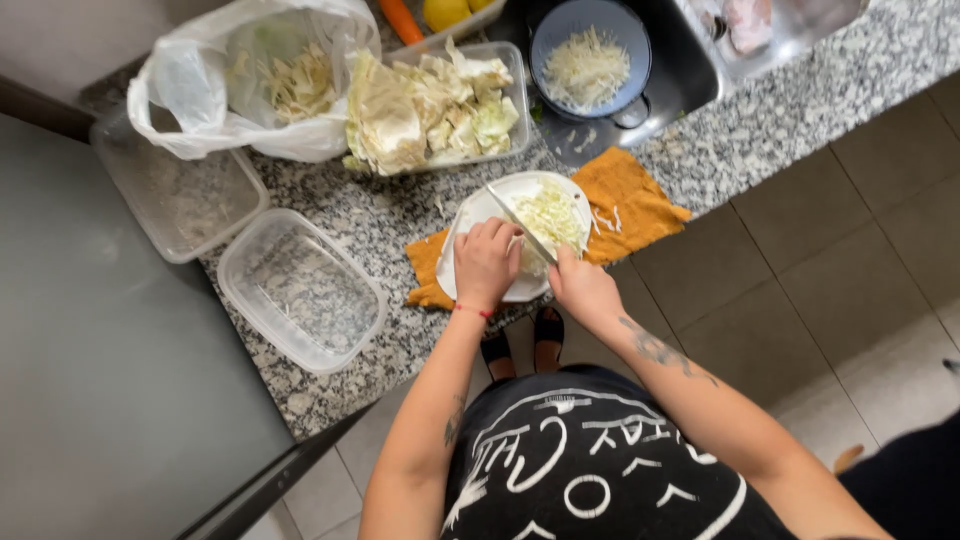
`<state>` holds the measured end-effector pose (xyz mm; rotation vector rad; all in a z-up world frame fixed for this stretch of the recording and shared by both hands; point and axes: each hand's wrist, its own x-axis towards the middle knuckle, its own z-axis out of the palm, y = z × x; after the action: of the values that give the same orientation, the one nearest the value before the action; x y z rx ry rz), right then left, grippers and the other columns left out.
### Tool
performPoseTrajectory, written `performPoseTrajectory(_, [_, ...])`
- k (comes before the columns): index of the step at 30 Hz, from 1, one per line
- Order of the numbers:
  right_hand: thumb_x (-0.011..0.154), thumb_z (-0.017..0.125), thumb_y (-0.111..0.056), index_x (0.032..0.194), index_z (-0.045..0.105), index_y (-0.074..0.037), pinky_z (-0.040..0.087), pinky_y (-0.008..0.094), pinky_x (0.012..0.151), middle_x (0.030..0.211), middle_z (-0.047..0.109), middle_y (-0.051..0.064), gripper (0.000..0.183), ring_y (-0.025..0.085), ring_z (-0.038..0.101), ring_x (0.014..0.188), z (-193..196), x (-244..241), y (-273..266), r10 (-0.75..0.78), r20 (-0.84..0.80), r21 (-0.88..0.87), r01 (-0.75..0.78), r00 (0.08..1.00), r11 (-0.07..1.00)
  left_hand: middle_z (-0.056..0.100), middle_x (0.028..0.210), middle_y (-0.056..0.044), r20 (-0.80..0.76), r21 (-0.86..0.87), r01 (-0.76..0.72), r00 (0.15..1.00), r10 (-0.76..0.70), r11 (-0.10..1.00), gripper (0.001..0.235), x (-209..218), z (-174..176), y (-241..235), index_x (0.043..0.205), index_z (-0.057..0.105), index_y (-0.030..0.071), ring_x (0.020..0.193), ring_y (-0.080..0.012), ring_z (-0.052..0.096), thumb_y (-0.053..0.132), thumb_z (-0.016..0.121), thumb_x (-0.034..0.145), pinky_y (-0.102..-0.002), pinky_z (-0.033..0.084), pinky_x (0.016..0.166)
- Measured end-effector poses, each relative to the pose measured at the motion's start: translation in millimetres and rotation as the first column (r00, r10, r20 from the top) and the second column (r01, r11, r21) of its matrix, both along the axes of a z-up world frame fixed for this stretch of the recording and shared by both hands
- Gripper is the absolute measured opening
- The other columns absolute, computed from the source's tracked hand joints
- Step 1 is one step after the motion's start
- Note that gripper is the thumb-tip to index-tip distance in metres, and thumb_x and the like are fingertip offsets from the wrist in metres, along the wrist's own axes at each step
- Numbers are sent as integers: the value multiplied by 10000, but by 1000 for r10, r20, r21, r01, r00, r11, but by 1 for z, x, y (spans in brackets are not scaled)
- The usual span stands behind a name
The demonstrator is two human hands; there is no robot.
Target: The person chops cabbage on a white cutting board using a knife. They transfer the chopped cabbage into a blue bowl in the sink. At one point, they pause to pet a dog that enters the frame.
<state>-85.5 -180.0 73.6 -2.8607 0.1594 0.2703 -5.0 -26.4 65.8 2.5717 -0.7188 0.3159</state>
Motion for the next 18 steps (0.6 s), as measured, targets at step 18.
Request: performPoseTrajectory(18, [713, 678, -255, 1026, 423, -145, 542, 462, 630, 719, 624, 117, 418, 358, 674, 733, 103, -34, -45, -21, -92, -130, 9, 996, 991, 540, 1092, 94, 160, 241, 115, 975, -157, 964, 280, 16, -16, 30, 1099, 608, 280, 989, -114, 467, 255, 620, 821, -350, 286, 849])
